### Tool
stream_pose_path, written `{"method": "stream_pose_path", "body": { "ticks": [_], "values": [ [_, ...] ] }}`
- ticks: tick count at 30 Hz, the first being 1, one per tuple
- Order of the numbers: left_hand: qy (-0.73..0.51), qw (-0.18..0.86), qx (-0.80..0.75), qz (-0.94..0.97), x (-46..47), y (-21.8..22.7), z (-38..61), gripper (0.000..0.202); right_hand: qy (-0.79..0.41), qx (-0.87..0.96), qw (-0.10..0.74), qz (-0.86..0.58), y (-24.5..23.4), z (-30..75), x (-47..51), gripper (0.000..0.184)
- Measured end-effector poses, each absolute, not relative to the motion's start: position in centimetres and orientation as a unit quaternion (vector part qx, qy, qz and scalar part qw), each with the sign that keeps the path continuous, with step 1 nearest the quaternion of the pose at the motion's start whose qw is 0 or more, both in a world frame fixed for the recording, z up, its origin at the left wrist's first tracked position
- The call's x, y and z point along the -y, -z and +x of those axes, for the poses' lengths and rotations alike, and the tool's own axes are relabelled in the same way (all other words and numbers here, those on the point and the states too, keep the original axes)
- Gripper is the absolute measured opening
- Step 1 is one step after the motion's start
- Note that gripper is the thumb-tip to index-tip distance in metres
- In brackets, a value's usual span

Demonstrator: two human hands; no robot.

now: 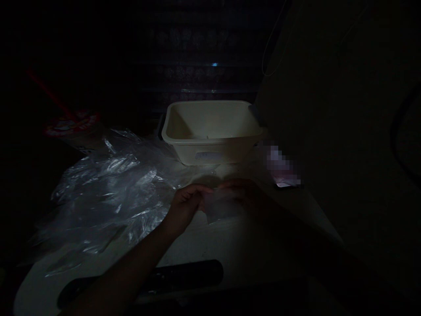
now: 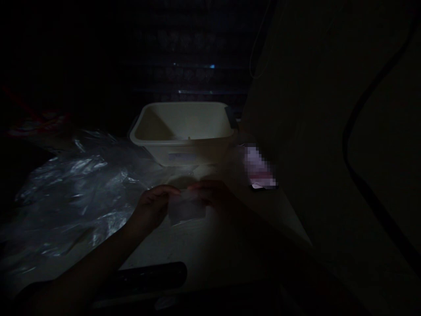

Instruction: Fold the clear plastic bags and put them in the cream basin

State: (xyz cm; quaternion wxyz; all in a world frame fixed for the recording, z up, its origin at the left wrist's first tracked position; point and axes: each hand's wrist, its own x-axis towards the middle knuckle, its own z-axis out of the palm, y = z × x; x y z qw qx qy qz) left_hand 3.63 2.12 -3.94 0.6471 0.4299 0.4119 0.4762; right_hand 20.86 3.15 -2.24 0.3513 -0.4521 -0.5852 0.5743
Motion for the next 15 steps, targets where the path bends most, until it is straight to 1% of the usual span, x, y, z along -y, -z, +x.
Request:
{"method": "stream_pose_path", "body": {
  "ticks": [5,8,10,12,15],
  "values": [
    [-0.473,0.624,-0.423,0.457,-2.1,3.8,3.5,0.011,-0.564,0.556,0.383,-0.477,2.1,20.8,-3.0,0.010],
    [-0.476,0.603,-0.430,0.475,-2.2,3.6,3.4,0.011,-0.584,0.542,0.394,-0.458,2.3,20.9,-3.0,0.019],
    [-0.478,0.583,-0.437,0.491,-2.2,3.6,3.3,0.013,-0.595,0.536,0.387,-0.456,2.5,21.0,-3.1,0.023],
    [-0.474,0.554,-0.453,0.513,-2.2,3.7,3.3,0.016,-0.580,0.546,0.374,-0.475,2.9,21.0,-3.3,0.024],
    [-0.458,0.499,-0.486,0.552,-2.1,4.0,3.6,0.008,-0.527,0.580,0.356,-0.508,3.6,21.0,-3.7,0.019]
  ]
}}
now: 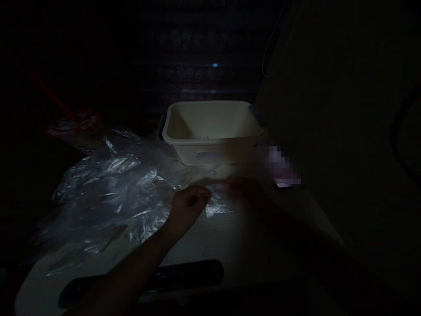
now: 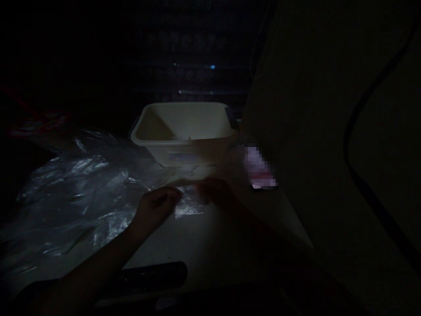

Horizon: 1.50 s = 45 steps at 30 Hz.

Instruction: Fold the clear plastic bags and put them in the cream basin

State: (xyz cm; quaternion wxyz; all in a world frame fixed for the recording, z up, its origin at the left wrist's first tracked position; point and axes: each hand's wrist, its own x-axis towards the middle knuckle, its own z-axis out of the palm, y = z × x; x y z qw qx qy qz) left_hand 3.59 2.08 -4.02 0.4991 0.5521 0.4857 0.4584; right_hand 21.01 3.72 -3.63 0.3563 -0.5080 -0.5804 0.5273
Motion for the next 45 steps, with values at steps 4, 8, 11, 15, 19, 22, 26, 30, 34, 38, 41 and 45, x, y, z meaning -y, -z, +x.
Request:
{"method": "stream_pose_path", "body": {
  "ticks": [4,8,11,15,19,22,26,30,34,38,41,45],
  "values": [
    [-0.424,0.427,-0.506,0.619,-2.0,4.6,3.8,0.017,-0.443,0.624,0.367,-0.529,4.3,21.2,-3.9,0.032],
    [-0.349,0.204,-0.475,0.781,-1.9,4.7,3.6,0.028,-0.350,0.667,0.344,-0.560,4.1,21.2,-3.7,0.035],
    [-0.260,0.106,-0.461,0.842,-1.7,4.7,3.9,0.039,-0.301,0.701,0.317,-0.563,4.2,21.2,-3.7,0.038],
    [-0.136,0.018,-0.479,0.867,-1.2,4.9,4.7,0.045,-0.151,0.760,0.323,-0.543,4.7,21.5,-3.8,0.038],
    [-0.078,-0.028,-0.483,0.872,-1.0,4.9,5.0,0.046,0.001,0.809,0.278,-0.518,4.5,21.3,-3.1,0.036],
    [-0.061,-0.041,-0.483,0.873,-1.0,4.8,5.0,0.046,0.032,0.865,0.212,-0.453,4.2,20.5,-2.0,0.039],
    [-0.038,-0.041,-0.481,0.875,-0.9,4.7,5.0,0.048,0.016,0.896,0.141,-0.420,4.6,19.6,-1.0,0.052],
    [-0.035,-0.051,-0.487,0.871,-0.9,4.8,5.1,0.048,0.007,0.900,0.112,-0.421,5.0,19.7,-0.8,0.055],
    [-0.041,-0.057,-0.486,0.871,-0.9,4.8,5.2,0.046,0.007,0.900,0.104,-0.424,4.9,19.8,-0.9,0.055],
    [-0.056,-0.057,-0.478,0.875,-0.8,4.9,5.0,0.047,0.004,0.903,0.101,-0.418,5.0,19.7,-0.9,0.057],
    [-0.059,-0.053,-0.452,0.888,-0.8,5.0,4.9,0.050,-0.001,0.901,0.102,-0.421,5.2,19.7,-1.0,0.059],
    [-0.035,-0.040,-0.447,0.893,-0.8,5.0,4.9,0.052,-0.001,0.898,0.096,-0.430,5.1,19.7,-1.1,0.057]
  ]
}}
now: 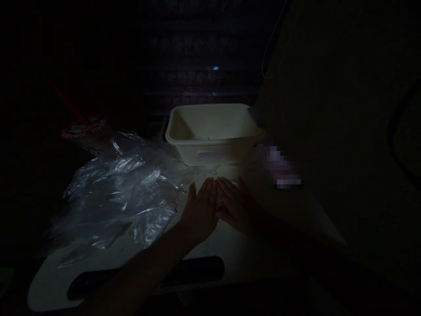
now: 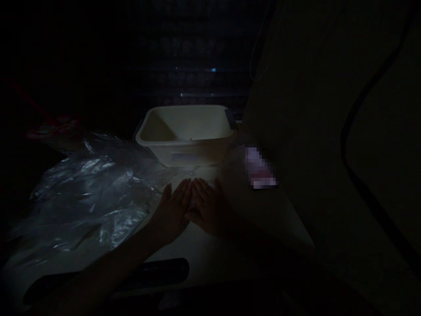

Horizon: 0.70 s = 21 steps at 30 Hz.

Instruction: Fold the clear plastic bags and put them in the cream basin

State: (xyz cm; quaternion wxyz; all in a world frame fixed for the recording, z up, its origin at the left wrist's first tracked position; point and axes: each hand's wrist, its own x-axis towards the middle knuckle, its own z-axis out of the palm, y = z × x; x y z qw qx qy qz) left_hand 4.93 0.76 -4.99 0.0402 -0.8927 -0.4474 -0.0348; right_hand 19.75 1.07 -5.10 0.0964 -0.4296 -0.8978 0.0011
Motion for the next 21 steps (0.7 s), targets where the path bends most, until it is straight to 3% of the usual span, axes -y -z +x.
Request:
{"method": "stream_pose_path", "body": {
  "ticks": [12,17,21],
  "values": [
    [0.043,0.072,0.468,-0.880,-0.7,4.8,5.4,0.047,0.062,0.873,0.080,-0.477,5.5,21.1,-1.6,0.053],
    [0.050,0.041,0.463,-0.884,-0.8,4.9,5.1,0.046,0.070,0.857,0.130,-0.493,5.4,22.2,-2.8,0.043],
    [0.063,0.001,0.431,-0.900,-0.9,4.8,4.7,0.047,-0.007,0.852,0.176,-0.493,4.6,22.7,-4.0,0.031]
  ]
}}
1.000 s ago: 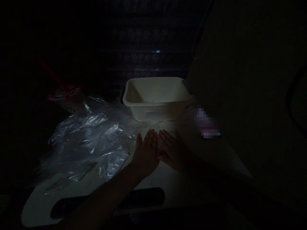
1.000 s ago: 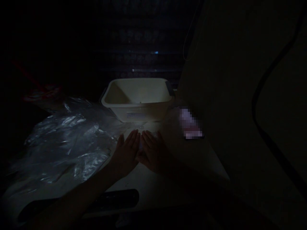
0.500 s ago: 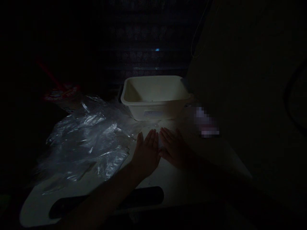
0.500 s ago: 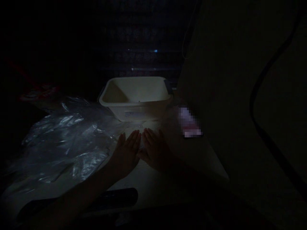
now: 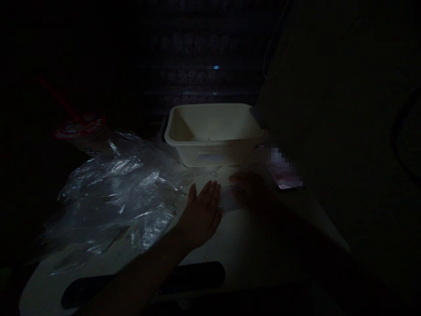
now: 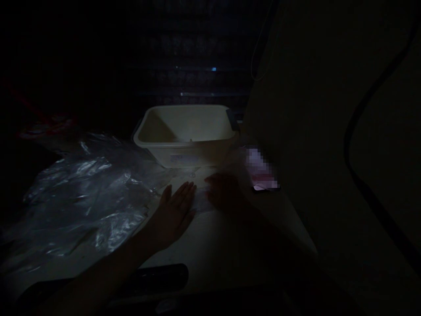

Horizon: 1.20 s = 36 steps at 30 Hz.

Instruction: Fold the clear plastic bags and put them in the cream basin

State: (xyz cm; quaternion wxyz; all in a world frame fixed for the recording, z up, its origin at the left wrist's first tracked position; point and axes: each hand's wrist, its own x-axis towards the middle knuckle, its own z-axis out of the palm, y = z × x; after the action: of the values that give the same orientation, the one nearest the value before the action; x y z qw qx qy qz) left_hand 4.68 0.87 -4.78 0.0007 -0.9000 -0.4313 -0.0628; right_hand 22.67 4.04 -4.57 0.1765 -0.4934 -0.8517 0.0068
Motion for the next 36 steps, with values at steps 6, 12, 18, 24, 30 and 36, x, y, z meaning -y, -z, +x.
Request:
{"method": "stream_pose_path", "body": {
  "ticks": [6,12,18,24,30,36],
  "values": [
    [0.088,-0.054,0.400,-0.911,-0.9,4.6,4.5,0.049,-0.120,0.838,0.154,-0.509,4.2,22.9,-4.6,0.037],
    [0.127,-0.097,0.409,-0.898,-1.0,4.2,4.4,0.056,-0.150,0.846,0.143,-0.491,4.1,22.9,-4.7,0.023],
    [0.189,-0.161,0.411,-0.877,-1.1,4.0,4.4,0.060,-0.309,0.795,0.213,-0.477,3.3,22.8,-4.5,0.021],
    [0.370,-0.419,0.440,-0.704,-2.2,4.7,3.9,0.048,-0.426,0.710,0.257,-0.498,2.8,22.6,-4.4,0.029],
    [0.354,-0.527,0.433,-0.640,-2.8,4.0,3.8,0.025,-0.430,0.717,0.255,-0.486,2.7,22.1,-4.1,0.028],
    [0.350,-0.511,0.447,-0.645,-2.2,3.8,4.3,0.020,-0.411,0.726,0.242,-0.495,2.7,21.3,-3.9,0.019]
  ]
}}
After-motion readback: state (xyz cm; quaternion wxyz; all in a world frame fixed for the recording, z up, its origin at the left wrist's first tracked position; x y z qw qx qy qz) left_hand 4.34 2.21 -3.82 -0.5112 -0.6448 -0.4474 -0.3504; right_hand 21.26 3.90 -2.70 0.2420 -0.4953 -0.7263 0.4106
